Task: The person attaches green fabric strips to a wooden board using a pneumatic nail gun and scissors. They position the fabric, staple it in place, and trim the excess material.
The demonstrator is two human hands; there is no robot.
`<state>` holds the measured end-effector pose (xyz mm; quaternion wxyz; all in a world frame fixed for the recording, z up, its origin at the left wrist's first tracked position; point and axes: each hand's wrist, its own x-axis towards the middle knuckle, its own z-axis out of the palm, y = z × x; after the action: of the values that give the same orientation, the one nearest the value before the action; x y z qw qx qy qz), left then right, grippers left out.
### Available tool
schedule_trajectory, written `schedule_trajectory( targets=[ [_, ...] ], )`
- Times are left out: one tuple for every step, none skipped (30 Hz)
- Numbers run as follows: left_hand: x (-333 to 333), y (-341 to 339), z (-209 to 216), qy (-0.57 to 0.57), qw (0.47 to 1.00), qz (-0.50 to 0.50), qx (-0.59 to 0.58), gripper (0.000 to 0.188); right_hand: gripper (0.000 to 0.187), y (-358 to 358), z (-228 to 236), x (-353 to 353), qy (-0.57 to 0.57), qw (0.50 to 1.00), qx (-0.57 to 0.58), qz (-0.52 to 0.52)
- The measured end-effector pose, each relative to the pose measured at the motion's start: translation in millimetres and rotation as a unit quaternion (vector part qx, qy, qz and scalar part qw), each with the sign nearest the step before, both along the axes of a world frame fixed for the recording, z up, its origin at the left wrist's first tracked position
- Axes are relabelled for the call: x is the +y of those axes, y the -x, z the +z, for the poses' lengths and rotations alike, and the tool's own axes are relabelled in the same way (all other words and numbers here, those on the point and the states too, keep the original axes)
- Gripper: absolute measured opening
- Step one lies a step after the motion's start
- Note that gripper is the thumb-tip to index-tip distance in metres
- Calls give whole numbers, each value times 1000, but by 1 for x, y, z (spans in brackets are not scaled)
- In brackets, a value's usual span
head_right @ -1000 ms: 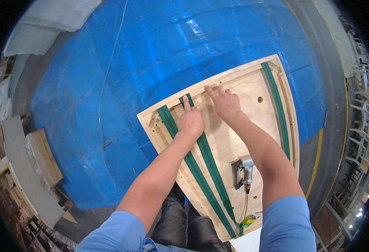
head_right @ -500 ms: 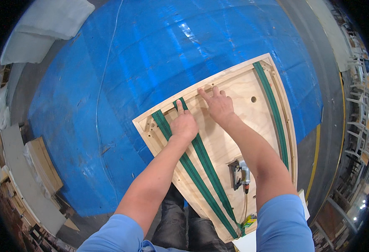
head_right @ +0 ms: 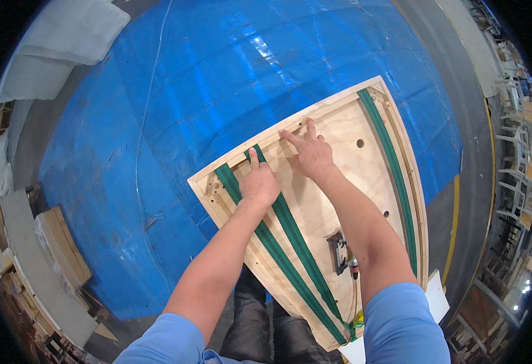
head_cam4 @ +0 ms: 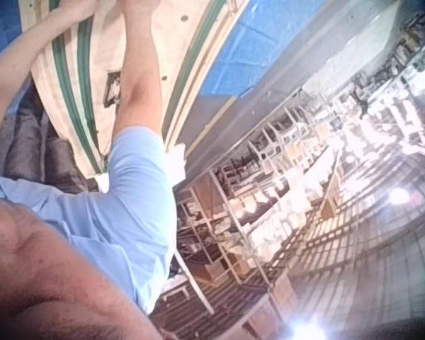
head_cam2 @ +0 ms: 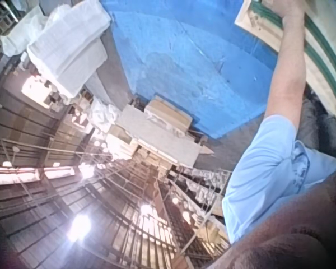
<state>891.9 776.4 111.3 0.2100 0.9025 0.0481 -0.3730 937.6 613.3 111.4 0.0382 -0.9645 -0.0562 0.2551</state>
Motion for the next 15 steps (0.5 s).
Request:
schedule_trajectory(
  targets=[
    [-1,0,0,-1,1000,-2,-1,39,81,0,1,-1,6,1000,9,-1],
    [0,0,-1,-4,1000,-1,-1,39,81,-2,3,1,10,1000,17,-1],
    [0,0,-2,-7,1000,-1,-2,39,81,-3,5,2,14,1000,26,0],
    [1,0,-2,-7,1000,0,-4,39,80,-5,7,3,18,999,26,5],
    [1,0,-3,-5,1000,1,-6,39,80,-6,7,3,23,999,27,9],
    [1,0,-3,-4,1000,1,-7,39,80,-6,8,3,28,999,28,13],
    [1,0,-3,-1,1000,1,-7,39,80,-7,9,3,28,999,31,14],
    [1,0,-3,0,1000,1,-7,39,80,-7,10,3,27,999,35,14],
    [2,0,-2,2,1000,1,-6,39,80,-8,10,3,25,999,38,15],
    [1,0,-2,1,1000,1,-6,39,80,-8,11,3,24,999,38,15],
    [0,0,-1,0,1000,1,-5,39,80,-8,11,2,21,999,37,16],
    [0,0,0,-2,1000,2,-5,39,80,-8,10,1,19,999,36,17],
    [0,0,1,-3,1000,-2,-3,39,80,-8,10,1,21,999,36,18],
    [-1,0,1,-4,1000,-5,0,39,81,-8,11,1,23,999,36,19],
    [-1,-1,2,-5,1000,-9,3,39,81,-8,11,1,25,999,37,21]
  ],
)
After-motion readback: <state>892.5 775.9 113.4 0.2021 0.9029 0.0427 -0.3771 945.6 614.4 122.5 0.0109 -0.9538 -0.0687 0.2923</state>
